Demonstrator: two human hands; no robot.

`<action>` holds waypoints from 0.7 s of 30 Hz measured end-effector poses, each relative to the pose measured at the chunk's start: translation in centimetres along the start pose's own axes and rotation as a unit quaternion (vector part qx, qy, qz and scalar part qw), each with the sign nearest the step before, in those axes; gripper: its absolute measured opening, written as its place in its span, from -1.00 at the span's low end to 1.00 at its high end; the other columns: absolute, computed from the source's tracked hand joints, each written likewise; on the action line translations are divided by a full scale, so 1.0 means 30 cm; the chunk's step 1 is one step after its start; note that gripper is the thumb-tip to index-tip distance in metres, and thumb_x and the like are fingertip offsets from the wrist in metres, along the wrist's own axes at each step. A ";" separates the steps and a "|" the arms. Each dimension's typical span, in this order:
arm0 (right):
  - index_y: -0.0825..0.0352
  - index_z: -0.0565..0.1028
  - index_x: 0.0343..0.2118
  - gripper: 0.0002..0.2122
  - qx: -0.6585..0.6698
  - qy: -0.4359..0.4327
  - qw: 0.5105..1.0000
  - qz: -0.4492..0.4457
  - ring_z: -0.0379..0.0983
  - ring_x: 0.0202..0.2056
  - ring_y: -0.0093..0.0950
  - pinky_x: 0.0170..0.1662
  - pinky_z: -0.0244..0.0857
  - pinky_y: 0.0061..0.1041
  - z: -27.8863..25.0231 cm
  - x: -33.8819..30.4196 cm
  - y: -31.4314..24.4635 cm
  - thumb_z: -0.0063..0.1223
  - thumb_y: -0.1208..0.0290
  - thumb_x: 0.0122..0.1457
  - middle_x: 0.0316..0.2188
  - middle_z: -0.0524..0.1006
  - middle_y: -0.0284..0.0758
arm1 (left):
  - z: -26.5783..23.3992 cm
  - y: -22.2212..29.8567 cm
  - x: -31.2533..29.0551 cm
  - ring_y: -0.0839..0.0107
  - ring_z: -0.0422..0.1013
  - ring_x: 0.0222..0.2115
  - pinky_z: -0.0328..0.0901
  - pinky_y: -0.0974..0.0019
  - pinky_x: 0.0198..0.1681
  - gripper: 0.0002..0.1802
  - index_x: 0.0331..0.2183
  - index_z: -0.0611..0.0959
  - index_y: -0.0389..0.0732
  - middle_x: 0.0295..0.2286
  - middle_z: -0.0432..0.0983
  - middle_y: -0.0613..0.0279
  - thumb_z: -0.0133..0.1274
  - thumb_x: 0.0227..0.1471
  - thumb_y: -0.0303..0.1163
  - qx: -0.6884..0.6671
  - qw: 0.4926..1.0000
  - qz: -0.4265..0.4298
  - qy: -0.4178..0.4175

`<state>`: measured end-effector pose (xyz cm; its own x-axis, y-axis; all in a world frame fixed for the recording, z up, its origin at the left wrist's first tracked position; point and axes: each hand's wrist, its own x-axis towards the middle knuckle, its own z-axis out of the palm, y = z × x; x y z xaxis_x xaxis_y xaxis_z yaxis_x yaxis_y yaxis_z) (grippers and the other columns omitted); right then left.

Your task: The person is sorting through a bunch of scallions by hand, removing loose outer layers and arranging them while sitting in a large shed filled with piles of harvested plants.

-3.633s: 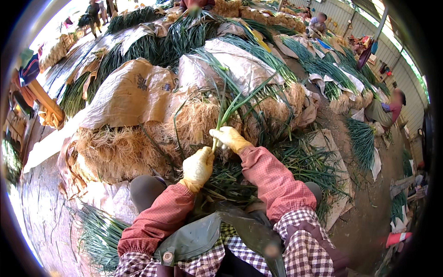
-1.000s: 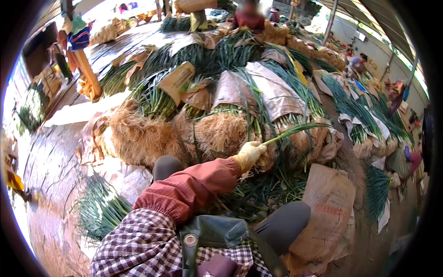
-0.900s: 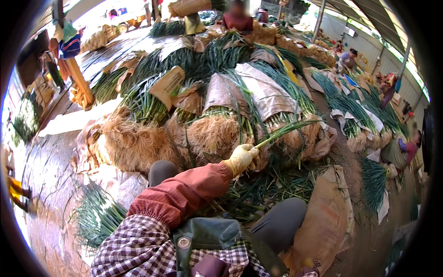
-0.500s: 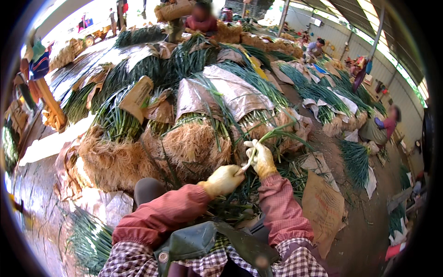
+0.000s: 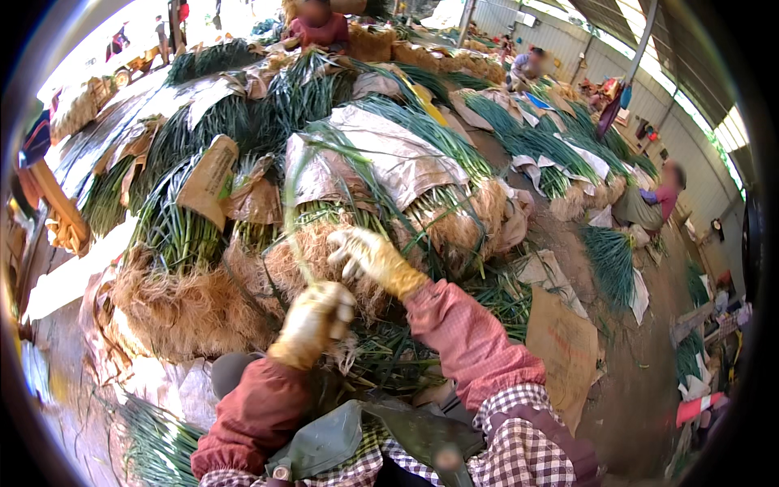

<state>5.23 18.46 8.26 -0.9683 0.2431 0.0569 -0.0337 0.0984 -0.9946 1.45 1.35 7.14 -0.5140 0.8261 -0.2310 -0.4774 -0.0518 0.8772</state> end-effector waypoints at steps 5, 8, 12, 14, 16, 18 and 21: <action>0.32 0.40 -0.22 -0.81 -0.001 0.315 0.947 0.055 0.43 -0.54 -0.59 -0.51 0.31 -0.63 -0.465 0.159 0.309 -0.06 0.43 0.09 -0.44 0.51 -0.38 | -0.145 0.138 -0.002 0.65 0.11 -0.85 -0.01 0.58 -0.84 -0.74 -0.48 0.48 -0.18 -0.69 0.37 0.38 -0.18 0.12 -0.25 0.028 0.981 0.142 0.131; 0.30 0.39 -0.23 -0.78 0.110 0.419 0.893 0.119 0.44 -0.54 -0.50 -0.52 0.32 -0.57 -0.602 0.227 0.401 0.00 0.38 0.05 -0.43 0.48 -0.37 | -0.196 0.125 0.004 0.63 0.15 -0.84 0.02 0.59 -0.83 -0.75 -0.46 0.48 -0.20 -0.67 0.41 0.31 -0.18 0.12 -0.26 -0.001 0.975 0.147 0.167; 0.33 0.36 -0.28 -0.73 0.202 0.482 0.845 0.116 0.41 -0.59 -0.49 -0.63 0.26 -0.58 -0.699 0.309 0.450 0.10 0.37 -0.03 -0.49 0.45 -0.33 | -0.176 0.139 0.001 0.63 0.17 -0.84 0.03 0.60 -0.84 -0.74 -0.45 0.48 -0.23 -0.65 0.43 0.25 -0.17 0.12 -0.27 0.032 0.974 0.143 0.174; 0.30 0.36 -0.41 -0.78 0.230 0.487 0.840 0.065 0.33 -0.69 -0.61 -0.73 0.15 -0.70 -0.701 0.369 0.427 0.15 0.35 -0.07 -0.59 0.42 -0.37 | -0.175 0.145 0.002 0.62 0.17 -0.85 0.02 0.60 -0.86 -0.74 -0.44 0.48 -0.25 -0.65 0.43 0.23 -0.16 0.12 -0.27 0.030 0.974 0.138 0.177; 0.32 0.42 -0.34 -0.79 0.224 0.416 0.881 -0.015 0.29 -0.68 -0.67 -0.74 0.14 -0.74 -0.528 0.477 0.319 0.15 0.39 -0.03 -0.60 0.40 -0.43 | -0.203 0.147 -0.018 0.62 0.18 -0.85 0.02 0.60 -0.86 -0.74 -0.44 0.48 -0.25 -0.65 0.43 0.23 -0.16 0.12 -0.27 0.054 0.969 0.130 0.206; 0.29 0.41 -0.43 -0.90 -0.066 0.298 0.941 0.149 0.29 -0.66 -0.65 -0.69 0.20 -0.69 -0.516 0.602 0.358 0.05 0.42 0.01 -0.63 0.39 -0.41 | -0.171 0.138 0.021 0.61 0.20 -0.84 0.02 0.60 -0.85 -0.75 -0.44 0.47 -0.25 -0.64 0.43 0.23 -0.16 0.12 -0.27 0.055 0.976 0.109 0.179; 0.30 0.46 -0.40 -0.86 -0.604 -0.085 0.768 0.196 0.39 -0.50 -0.52 -0.43 0.33 -0.50 -0.242 0.697 0.401 -0.06 0.36 0.06 -0.48 0.46 -0.30 | -0.156 0.127 0.049 0.61 0.21 -0.83 0.03 0.61 -0.85 -0.75 -0.43 0.47 -0.25 -0.64 0.43 0.24 -0.16 0.11 -0.27 0.081 0.974 0.116 0.179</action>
<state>-13.62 31.72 -1.87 -0.8675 0.3622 -0.3410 0.4226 0.8982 -0.1208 -4.46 -0.27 8.18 -0.8234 0.5534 -0.1255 -0.2150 -0.0995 0.9715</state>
